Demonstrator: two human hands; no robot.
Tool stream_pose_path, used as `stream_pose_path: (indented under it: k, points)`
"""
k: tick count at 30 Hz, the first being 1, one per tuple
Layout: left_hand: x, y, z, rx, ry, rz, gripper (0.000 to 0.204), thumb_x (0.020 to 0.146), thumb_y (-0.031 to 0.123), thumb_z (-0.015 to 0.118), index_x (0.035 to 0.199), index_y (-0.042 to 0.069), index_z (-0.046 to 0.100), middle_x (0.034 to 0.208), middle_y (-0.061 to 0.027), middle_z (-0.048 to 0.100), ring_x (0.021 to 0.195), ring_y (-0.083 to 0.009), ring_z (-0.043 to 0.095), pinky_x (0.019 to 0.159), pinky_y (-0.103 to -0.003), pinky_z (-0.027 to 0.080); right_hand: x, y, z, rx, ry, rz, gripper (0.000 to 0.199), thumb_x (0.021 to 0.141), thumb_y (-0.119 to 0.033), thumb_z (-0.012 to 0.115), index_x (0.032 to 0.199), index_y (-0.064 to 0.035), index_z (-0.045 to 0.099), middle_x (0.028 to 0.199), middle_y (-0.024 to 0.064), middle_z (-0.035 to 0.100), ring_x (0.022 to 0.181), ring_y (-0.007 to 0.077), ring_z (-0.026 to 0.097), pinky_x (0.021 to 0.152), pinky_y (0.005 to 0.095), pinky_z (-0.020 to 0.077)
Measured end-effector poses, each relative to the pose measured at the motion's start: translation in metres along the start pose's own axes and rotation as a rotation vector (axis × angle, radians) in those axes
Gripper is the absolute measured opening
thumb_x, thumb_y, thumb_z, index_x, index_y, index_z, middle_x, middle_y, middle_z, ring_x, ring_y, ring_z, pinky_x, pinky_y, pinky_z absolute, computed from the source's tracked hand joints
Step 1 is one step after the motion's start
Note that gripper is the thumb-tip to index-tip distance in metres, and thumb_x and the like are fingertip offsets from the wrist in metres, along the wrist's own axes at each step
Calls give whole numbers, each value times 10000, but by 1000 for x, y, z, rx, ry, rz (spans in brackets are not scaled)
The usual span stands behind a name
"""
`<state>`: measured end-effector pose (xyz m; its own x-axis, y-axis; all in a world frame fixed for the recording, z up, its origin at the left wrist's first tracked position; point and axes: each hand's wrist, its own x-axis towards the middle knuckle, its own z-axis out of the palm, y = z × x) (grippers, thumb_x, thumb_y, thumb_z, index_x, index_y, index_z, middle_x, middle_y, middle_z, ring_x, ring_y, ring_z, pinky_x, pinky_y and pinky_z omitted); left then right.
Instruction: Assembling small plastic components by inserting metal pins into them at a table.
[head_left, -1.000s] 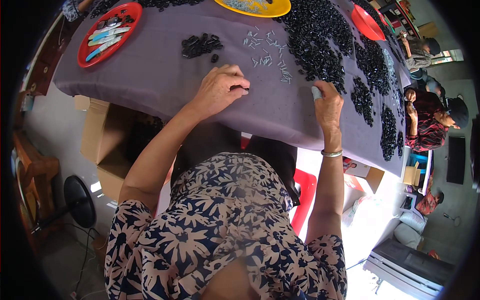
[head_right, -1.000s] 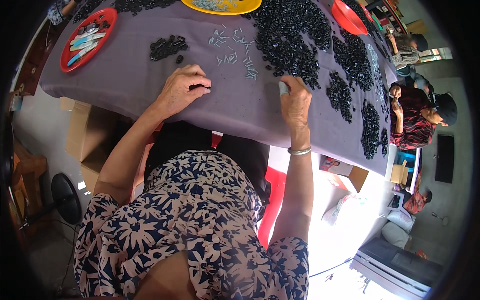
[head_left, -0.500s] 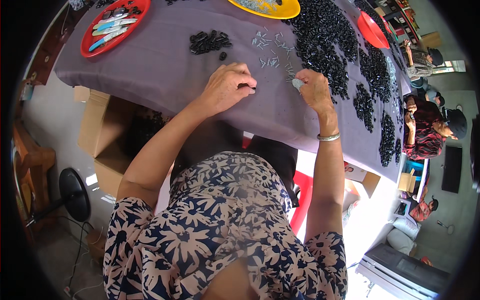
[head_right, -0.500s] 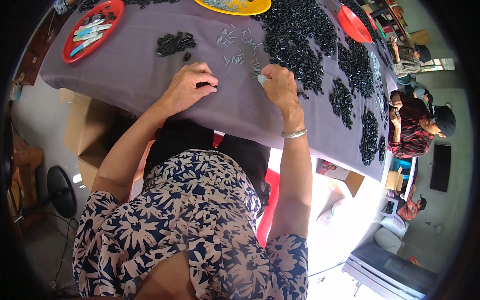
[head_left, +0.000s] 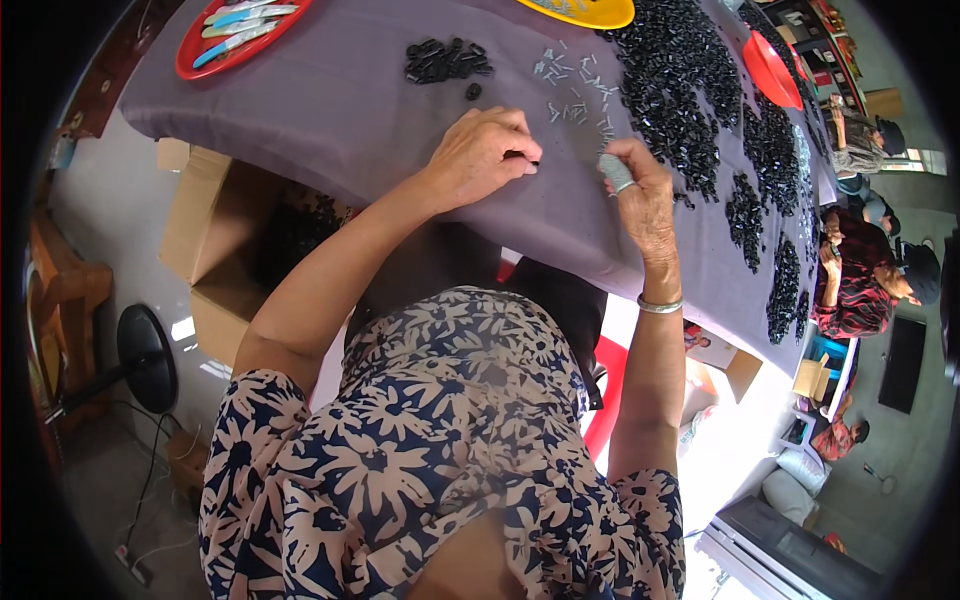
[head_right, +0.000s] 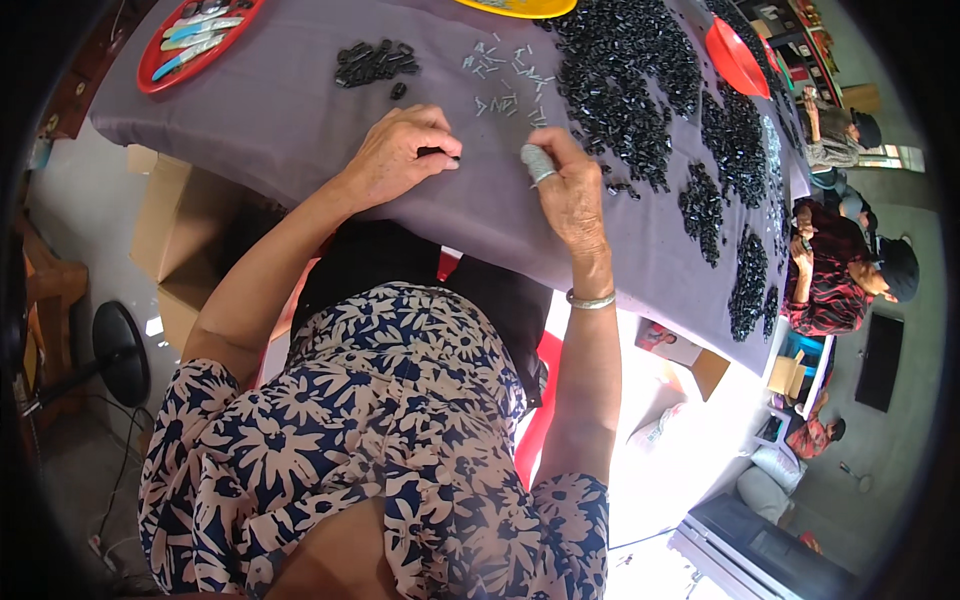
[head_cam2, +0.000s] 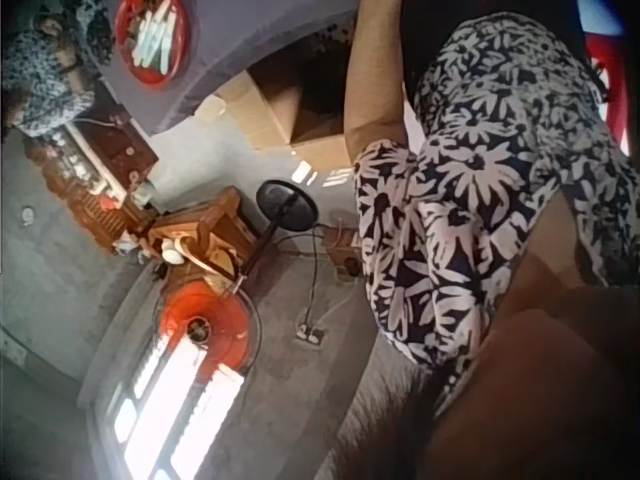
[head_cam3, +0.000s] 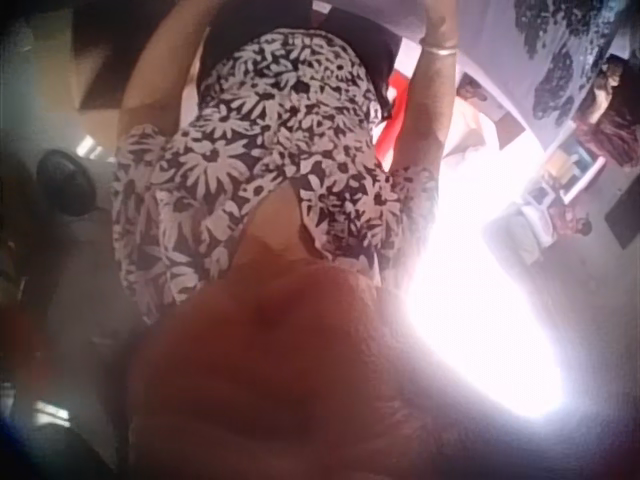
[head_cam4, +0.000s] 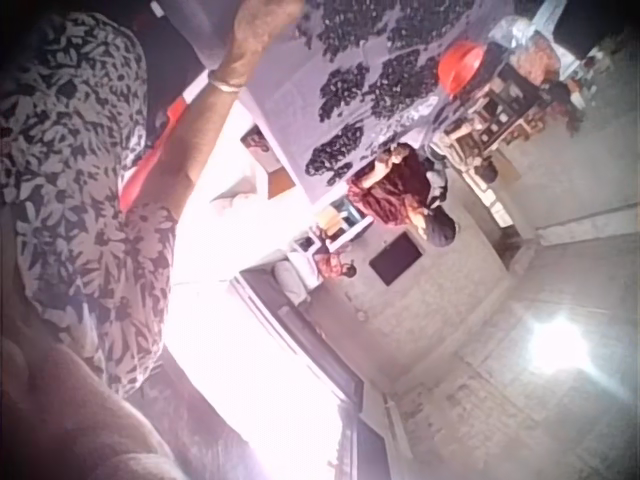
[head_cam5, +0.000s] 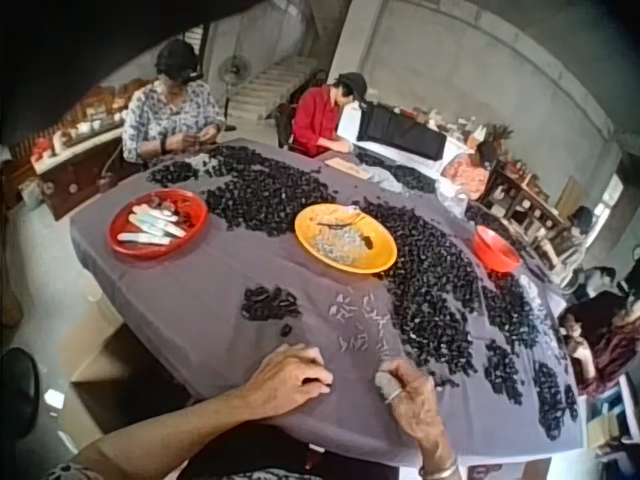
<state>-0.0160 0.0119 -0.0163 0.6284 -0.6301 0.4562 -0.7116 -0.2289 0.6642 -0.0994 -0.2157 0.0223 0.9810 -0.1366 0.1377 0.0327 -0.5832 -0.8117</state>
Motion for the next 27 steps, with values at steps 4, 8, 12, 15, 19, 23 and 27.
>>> stream_pose_path:
  k: [4,8,12,15,19,23,27]
  points:
    - [0,-1,1,-12,10,6,112,757,122,729,859,89,696,861,-20,604,865,-221,585,814,-368,431,-1,-11,28,99,-118,-85,88,885,-2,645,969,-20,628,822,-48,564,740,42,515,676,193,428]
    - [-1,0,-1,-20,5,-22,119,743,122,734,846,82,693,850,-32,599,860,-233,584,794,-373,433,4,-19,37,78,-158,-165,111,869,16,656,977,-8,652,852,-24,582,774,52,535,708,200,439]
    - [1,0,0,-35,-34,-53,108,756,167,712,839,99,721,879,-24,614,914,-218,583,826,-376,411,6,-14,38,78,-152,-212,166,861,37,649,1017,-18,652,877,-4,618,804,74,581,728,220,474]
    - [-1,0,1,-24,9,-19,119,728,126,737,828,81,691,851,-36,596,859,-241,581,789,-377,432,3,-18,44,29,-73,-150,265,844,56,652,1093,-28,614,888,26,651,803,101,612,716,253,504]
    - [-2,1,-1,-22,21,-21,123,728,129,737,830,78,692,854,-36,595,862,-243,580,791,-381,432,4,-33,43,-67,-75,-184,354,826,67,657,1151,-38,565,881,64,670,779,133,633,695,285,521]
    - [0,2,-2,-23,-2,-34,124,730,129,738,833,75,692,858,-36,594,866,-245,580,793,-385,433,9,-39,41,-200,-124,-294,374,804,85,635,1142,-39,535,865,118,666,776,222,658,687,328,523]
    - [-1,0,0,0,9,-22,127,729,123,736,832,66,687,857,-42,602,870,-256,583,793,-385,438,16,-54,37,-409,-196,-504,417,739,140,579,1118,-20,508,819,152,629,787,355,626,724,412,502]
